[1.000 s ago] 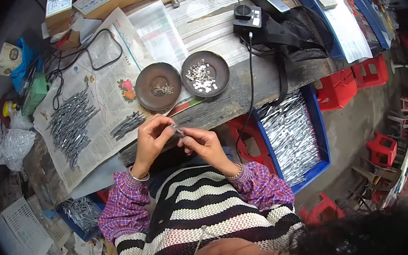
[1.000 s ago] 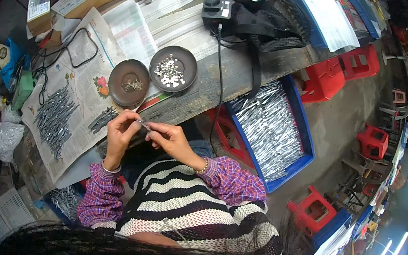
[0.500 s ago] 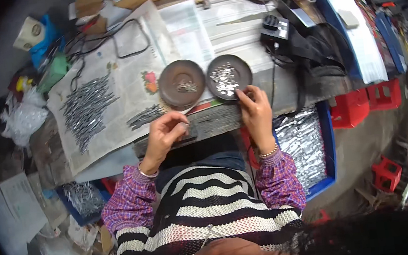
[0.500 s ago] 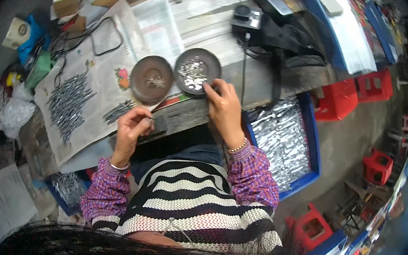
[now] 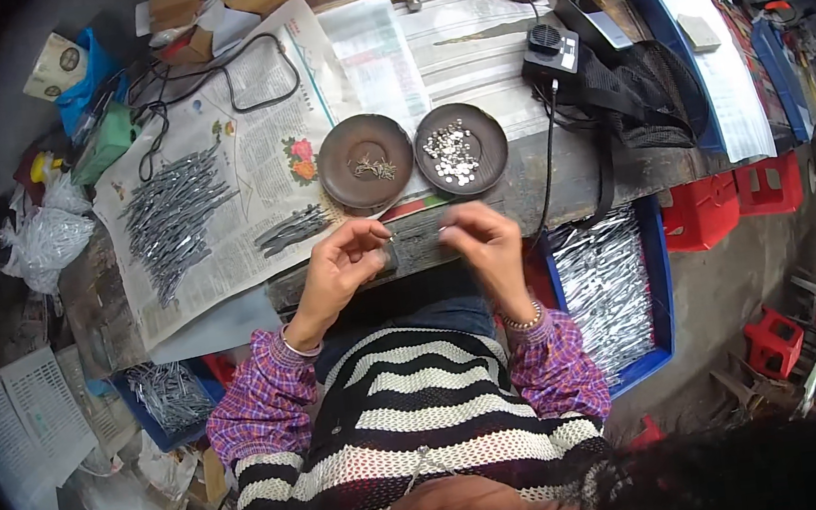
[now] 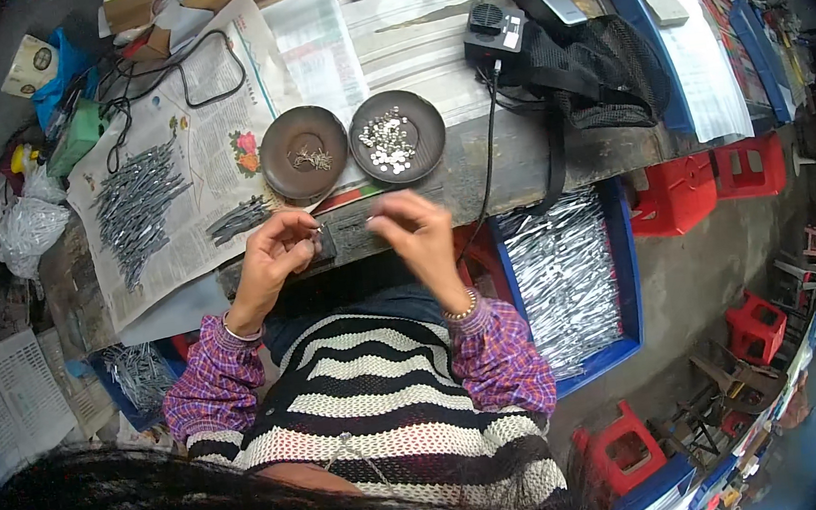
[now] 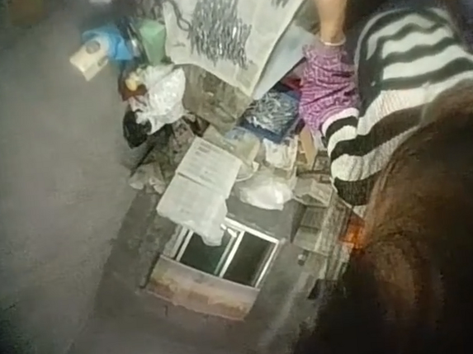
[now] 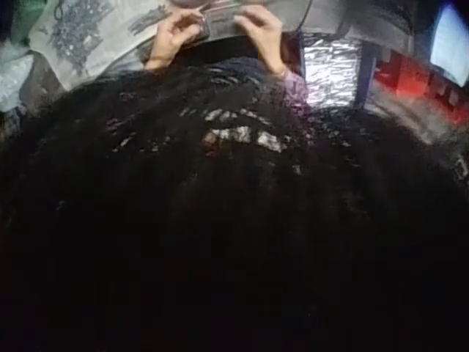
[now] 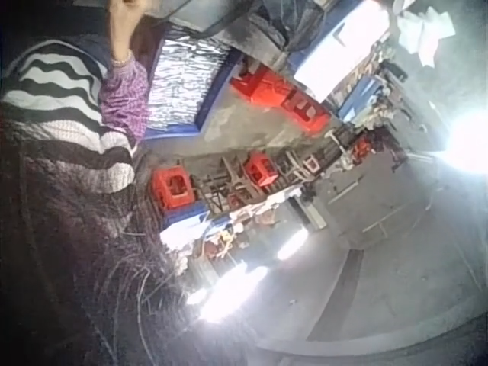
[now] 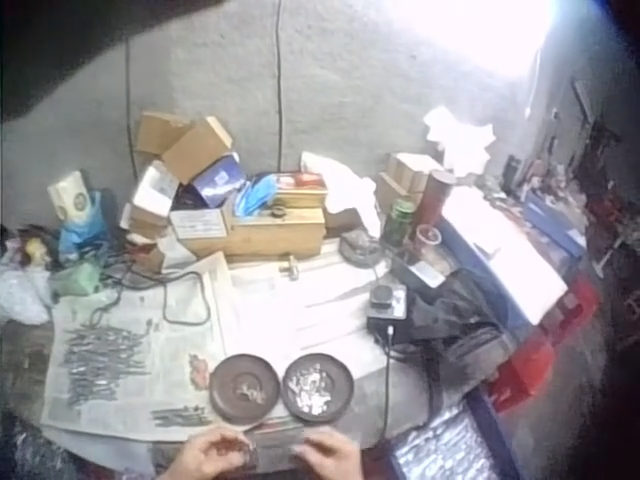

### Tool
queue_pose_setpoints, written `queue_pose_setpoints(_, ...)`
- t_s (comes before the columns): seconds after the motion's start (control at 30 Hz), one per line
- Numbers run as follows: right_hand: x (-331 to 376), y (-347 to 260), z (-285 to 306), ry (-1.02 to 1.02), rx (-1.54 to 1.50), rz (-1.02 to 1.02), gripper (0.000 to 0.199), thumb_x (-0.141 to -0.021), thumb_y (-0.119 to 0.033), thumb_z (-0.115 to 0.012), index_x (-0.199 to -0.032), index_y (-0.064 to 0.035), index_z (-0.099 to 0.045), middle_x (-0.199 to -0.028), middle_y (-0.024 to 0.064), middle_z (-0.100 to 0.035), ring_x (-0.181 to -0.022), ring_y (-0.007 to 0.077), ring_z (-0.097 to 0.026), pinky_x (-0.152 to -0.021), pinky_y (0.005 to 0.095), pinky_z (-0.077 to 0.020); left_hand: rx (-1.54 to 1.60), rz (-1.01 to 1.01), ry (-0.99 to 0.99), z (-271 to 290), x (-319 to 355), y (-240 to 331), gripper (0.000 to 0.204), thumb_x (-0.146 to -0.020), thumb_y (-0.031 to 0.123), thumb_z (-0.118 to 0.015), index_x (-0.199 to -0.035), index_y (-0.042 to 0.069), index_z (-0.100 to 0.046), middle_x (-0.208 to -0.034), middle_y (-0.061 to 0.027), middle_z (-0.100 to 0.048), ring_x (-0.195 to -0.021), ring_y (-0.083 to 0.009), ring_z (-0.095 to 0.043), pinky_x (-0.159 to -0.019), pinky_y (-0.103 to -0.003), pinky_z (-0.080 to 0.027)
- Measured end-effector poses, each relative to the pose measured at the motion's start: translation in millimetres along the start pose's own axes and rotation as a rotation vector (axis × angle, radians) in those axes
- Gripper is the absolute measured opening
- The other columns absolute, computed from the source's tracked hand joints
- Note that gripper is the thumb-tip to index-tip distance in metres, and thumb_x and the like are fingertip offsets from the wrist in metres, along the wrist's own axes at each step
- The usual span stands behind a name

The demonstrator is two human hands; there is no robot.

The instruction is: Assembling small metal hardware components by hand at a workbench.

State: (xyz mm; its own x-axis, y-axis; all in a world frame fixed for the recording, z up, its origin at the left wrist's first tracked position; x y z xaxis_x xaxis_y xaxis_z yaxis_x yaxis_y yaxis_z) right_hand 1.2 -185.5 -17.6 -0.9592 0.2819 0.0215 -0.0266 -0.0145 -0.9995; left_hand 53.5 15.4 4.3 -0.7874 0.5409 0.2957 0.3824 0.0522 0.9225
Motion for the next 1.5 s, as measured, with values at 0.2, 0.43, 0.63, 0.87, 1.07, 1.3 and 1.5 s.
queue_pose_setpoints(0.2,22.9,8.2,-32.6,-0.159,-0.348,-0.250,0.006,-0.080,-0.002,-0.066,-0.084,0.0022,-0.066,-0.077,0.0025,-0.064,-0.068,0.0074,-0.058,-0.062,0.0200,-0.0476,0.007,0.020,-0.050,-4.7,4.6,-5.5,0.023,-0.082,0.001,-0.059,-0.106,0.000,-0.058,-0.083,0.0006,-0.057,-0.067,-0.0032,-0.048,-0.060,-0.017,-0.039)
queue_pose_setpoints(0.43,24.8,11.0,-33.7,-0.155,-0.350,-0.281,0.005,-0.081,-0.002,-0.065,-0.083,0.0018,-0.064,-0.075,0.0010,-0.062,-0.066,0.0066,-0.057,-0.061,0.0195,-0.0469,-0.051,0.005,-0.052,-5.9,7.8,-9.6,0.023,-0.083,0.000,-0.059,-0.106,-0.001,-0.060,-0.091,-0.0001,-0.060,-0.074,-0.0039,-0.052,-0.065,-0.018,-0.043)
queue_pose_setpoints(0.63,26.3,12.5,-35.5,-0.123,-0.335,-0.231,0.006,-0.081,-0.003,-0.066,-0.083,0.0017,-0.064,-0.075,0.0010,-0.063,-0.068,0.0065,-0.059,-0.062,0.0195,-0.0478,-0.069,-0.057,-0.030,-9.2,7.3,-12.9,0.023,-0.084,0.000,-0.059,-0.106,-0.001,-0.060,-0.091,-0.0007,-0.060,-0.074,-0.0045,-0.053,-0.066,-0.018,-0.044)
queue_pose_setpoints(0.87,28.1,7.6,-36.6,-0.073,-0.392,-0.196,0.006,-0.079,0.000,-0.067,-0.082,0.0028,-0.063,-0.078,0.0012,-0.063,-0.070,0.0062,-0.059,-0.064,0.0194,-0.0476,0.109,0.104,-0.089,-4.6,7.1,-20.8,0.019,-0.084,0.000,-0.058,-0.103,-0.001,-0.062,-0.083,-0.0006,-0.061,-0.067,-0.0056,-0.052,-0.059,-0.019,-0.042)
queue_pose_setpoints(1.07,29.3,12.0,-34.9,-0.076,-0.374,-0.199,0.006,-0.079,0.000,-0.067,-0.084,0.0029,-0.063,-0.078,0.0008,-0.063,-0.070,0.0053,-0.058,-0.063,0.0186,-0.0468,-0.083,-0.026,0.041,-13.8,10.8,-18.4,0.017,-0.083,-0.002,-0.057,-0.099,-0.002,-0.063,-0.082,-0.0023,-0.061,-0.070,-0.0084,-0.054,-0.061,-0.020,-0.043)
queue_pose_setpoints(1.3,28.6,11.7,-33.0,-0.101,-0.381,-0.284,0.009,-0.082,-0.006,-0.065,-0.086,0.0028,-0.066,-0.074,0.0001,-0.063,-0.064,0.0062,-0.058,-0.057,0.0192,-0.0465,-0.274,-0.265,0.086,-18.3,10.1,-14.6,0.021,-0.078,-0.009,-0.056,-0.096,-0.004,-0.064,-0.090,-0.0089,-0.060,-0.082,-0.0136,-0.057,-0.071,-0.023,-0.045)
queue_pose_setpoints(1.5,27.8,8.7,-33.8,-0.063,-0.151,-0.136,0.010,-0.078,-0.004,-0.067,-0.084,0.0041,-0.065,-0.069,0.0042,-0.063,-0.059,0.0097,-0.058,-0.053,0.0217,-0.0454,-0.312,-0.271,0.108,-19.7,9.8,-14.6,0.021,-0.077,-0.010,-0.056,-0.095,-0.003,-0.066,-0.090,-0.0080,-0.060,-0.081,-0.0130,-0.057,-0.070,-0.022,-0.045)
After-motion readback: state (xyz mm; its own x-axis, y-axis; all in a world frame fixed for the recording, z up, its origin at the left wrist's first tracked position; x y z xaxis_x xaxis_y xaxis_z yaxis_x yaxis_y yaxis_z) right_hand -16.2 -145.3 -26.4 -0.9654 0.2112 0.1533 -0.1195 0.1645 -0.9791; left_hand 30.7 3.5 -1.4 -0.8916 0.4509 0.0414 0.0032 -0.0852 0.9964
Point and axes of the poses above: each hand's wrist, its own x-axis away from the middle knuckle, its own z-axis out of the back of the hand, y = z × x, the point moved 2 cm from there along -x, towards the middle knuckle
